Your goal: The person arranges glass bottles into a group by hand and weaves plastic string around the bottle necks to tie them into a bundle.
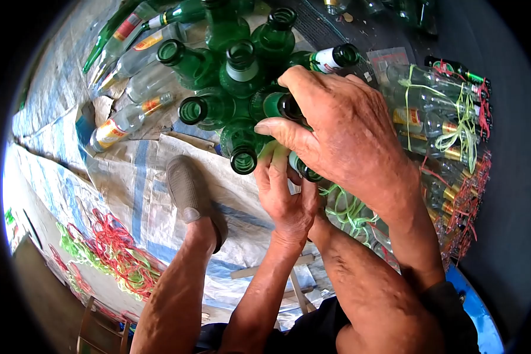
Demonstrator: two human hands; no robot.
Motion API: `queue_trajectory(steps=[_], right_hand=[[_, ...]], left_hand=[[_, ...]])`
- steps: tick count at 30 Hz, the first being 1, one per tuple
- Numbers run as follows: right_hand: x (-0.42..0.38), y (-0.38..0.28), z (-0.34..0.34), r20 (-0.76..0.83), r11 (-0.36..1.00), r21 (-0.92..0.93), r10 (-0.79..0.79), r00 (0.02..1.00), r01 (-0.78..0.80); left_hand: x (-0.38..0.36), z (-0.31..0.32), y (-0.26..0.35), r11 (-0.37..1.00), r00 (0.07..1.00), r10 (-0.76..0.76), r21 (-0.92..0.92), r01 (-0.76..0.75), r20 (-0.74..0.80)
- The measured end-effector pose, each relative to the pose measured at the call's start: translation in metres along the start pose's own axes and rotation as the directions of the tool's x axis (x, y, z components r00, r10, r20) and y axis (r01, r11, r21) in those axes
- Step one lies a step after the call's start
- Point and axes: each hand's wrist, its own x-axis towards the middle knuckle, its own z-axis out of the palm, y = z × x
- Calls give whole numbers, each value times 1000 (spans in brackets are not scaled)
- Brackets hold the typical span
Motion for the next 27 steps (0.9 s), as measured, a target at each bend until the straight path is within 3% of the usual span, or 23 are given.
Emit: queue_trajectory(steps=[4,19,25,27], right_hand=[[-3,3,-3,-23,995,101,5,1000,-3],[-10,6,-3,-53,997,62,-37,998,41],[-44,7,-40,-430,955,264,-11,903,137],[-69,12,-37,-424,917,398,144,894,41]], left_hand=[[0,1,-3,1000,1000,22,-12,-23,-4],[-3,-3,-5,989,999,30,147,-34,33],[4,-4,-6,983,988,145,108,-151,58],[6,0,-6,979,989,149,138,-150,19]])
